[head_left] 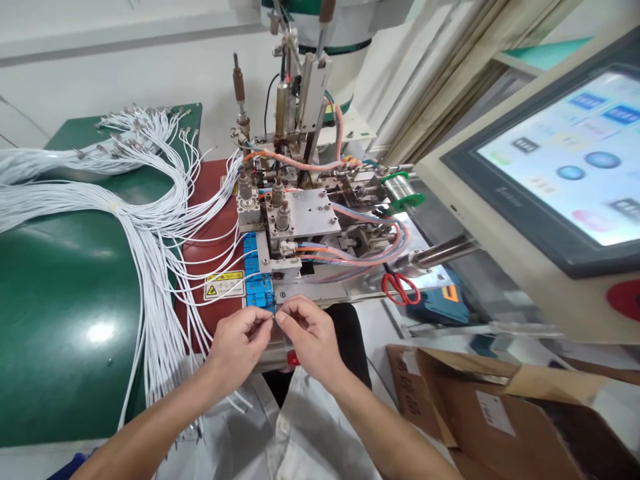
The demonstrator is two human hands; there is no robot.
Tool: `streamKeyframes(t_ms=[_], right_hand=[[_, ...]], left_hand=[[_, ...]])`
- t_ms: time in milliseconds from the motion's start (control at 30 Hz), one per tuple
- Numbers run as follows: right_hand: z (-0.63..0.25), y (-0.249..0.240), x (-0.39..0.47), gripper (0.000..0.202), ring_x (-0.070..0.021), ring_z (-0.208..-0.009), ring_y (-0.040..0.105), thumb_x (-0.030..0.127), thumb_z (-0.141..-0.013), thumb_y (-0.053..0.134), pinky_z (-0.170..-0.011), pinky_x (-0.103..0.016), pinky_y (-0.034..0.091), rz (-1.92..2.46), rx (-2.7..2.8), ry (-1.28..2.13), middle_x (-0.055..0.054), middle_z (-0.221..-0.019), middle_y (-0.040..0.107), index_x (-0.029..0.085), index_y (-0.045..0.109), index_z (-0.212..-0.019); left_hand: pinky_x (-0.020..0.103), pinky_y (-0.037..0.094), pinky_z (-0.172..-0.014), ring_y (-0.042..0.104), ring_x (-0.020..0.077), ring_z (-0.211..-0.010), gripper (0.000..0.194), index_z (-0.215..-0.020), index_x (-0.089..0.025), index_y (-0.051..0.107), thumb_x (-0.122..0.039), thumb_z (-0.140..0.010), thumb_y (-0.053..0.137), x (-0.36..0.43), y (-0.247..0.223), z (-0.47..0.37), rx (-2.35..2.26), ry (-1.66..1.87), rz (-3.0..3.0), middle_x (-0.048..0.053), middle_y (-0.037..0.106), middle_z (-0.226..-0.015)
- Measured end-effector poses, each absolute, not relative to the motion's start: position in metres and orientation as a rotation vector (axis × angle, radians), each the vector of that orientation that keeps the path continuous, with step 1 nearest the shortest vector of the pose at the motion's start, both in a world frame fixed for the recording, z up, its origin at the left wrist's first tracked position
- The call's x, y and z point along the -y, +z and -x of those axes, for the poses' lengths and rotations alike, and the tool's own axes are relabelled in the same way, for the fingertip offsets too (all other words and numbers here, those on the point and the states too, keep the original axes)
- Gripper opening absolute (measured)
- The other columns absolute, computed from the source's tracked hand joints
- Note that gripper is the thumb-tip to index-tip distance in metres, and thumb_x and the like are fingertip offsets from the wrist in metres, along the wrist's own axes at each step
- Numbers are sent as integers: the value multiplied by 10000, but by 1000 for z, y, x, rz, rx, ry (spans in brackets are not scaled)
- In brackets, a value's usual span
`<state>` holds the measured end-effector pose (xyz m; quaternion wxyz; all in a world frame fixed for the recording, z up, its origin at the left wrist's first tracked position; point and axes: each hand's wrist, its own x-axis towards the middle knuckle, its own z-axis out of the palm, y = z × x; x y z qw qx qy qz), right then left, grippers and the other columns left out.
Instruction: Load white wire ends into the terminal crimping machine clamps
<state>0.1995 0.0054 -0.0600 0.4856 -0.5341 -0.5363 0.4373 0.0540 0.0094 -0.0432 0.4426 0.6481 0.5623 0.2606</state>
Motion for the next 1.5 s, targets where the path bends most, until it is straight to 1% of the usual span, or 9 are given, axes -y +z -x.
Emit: streamKeyframes(t_ms=[333, 500, 700, 800, 867, 933, 1033, 1333, 1500], right_hand=[[-198, -69, -3, 103, -127, -602, 522, 238, -741, 554, -560, -247, 428, 1333, 1138, 1115, -22, -694, 573, 169, 613, -692], [-196, -71, -4, 126, -109, -511, 508, 266, -715, 588, -487, -230, 416, 1311, 968, 1332, 3, -589, 562, 165, 584, -642], [-199, -73, -1, 84, -148, -657, 559, 176, -733, 575, -622, -268, 446, 1316, 1370, 753, -36, -695, 609, 176, 627, -667], [-202, -77, -7, 106, -143, -649, 545, 178, -749, 551, -621, -261, 434, 1342, 1408, 731, -28, -671, 592, 174, 598, -654], [-203, -83, -12, 127, -129, -602, 518, 200, -763, 531, -577, -243, 418, 1404, 1356, 854, -11, -647, 565, 175, 576, -647], [-201, -91, -17, 139, -118, -569, 496, 226, -774, 512, -546, -231, 403, 1454, 1281, 997, 2, -636, 544, 174, 566, -657], [-198, -100, -22, 142, -117, -559, 484, 251, -779, 493, -544, -229, 397, 1482, 1225, 1111, 10, -628, 533, 173, 557, -678], [-196, -101, -24, 135, -144, -605, 504, 264, -772, 484, -572, -245, 395, 1580, 1345, 1019, -4, -652, 561, 187, 561, -691], [-199, -100, -28, 146, -145, -562, 491, 281, -756, 485, -552, -248, 388, 1622, 1325, 1159, 8, -588, 537, 188, 535, -654]], left_hand=[[227, 500, -675, 630, 140, -719, 225, -952, -150, 656, -237, -777, 545, -4, -55, -58, -1348, 747, -1395, 43, 688, -813], [194, 474, -561, 572, 91, -573, 262, -1018, -150, 614, -244, -790, 526, -5, -53, -61, -1331, 718, -1299, 9, 646, -724], [190, 441, -521, 545, 79, -513, 225, -1016, -183, 527, -254, -803, 515, -7, -51, -60, -1309, 688, -1206, -32, 595, -661], [201, 425, -484, 525, 80, -474, 307, -1082, -210, 491, -281, -787, 543, -13, -48, -52, -1369, 625, -1274, -28, 614, -717], [217, 428, -508, 536, 92, -507, 256, -1038, -217, 538, -267, -788, 541, -19, -45, -44, -1418, 555, -1470, -20, 619, -747], [247, 451, -618, 576, 124, -635, 150, -918, -210, 607, -225, -796, 521, -26, -43, -38, -1431, 507, -1739, -4, 623, -778], [289, 447, -753, 586, 159, -799, 159, -835, -200, 636, -182, -816, 479, -35, -45, -32, -1421, 514, -1989, 20, 630, -835], [294, 467, -752, 593, 158, -808, 195, -846, -185, 633, -106, -815, 457, -40, -62, -32, -1419, 593, -2077, 31, 634, -846], [296, 473, -745, 595, 163, -802, 205, -838, -176, 637, -79, -805, 459, -40, -63, -33, -1433, 558, -2118, 36, 631, -840]])
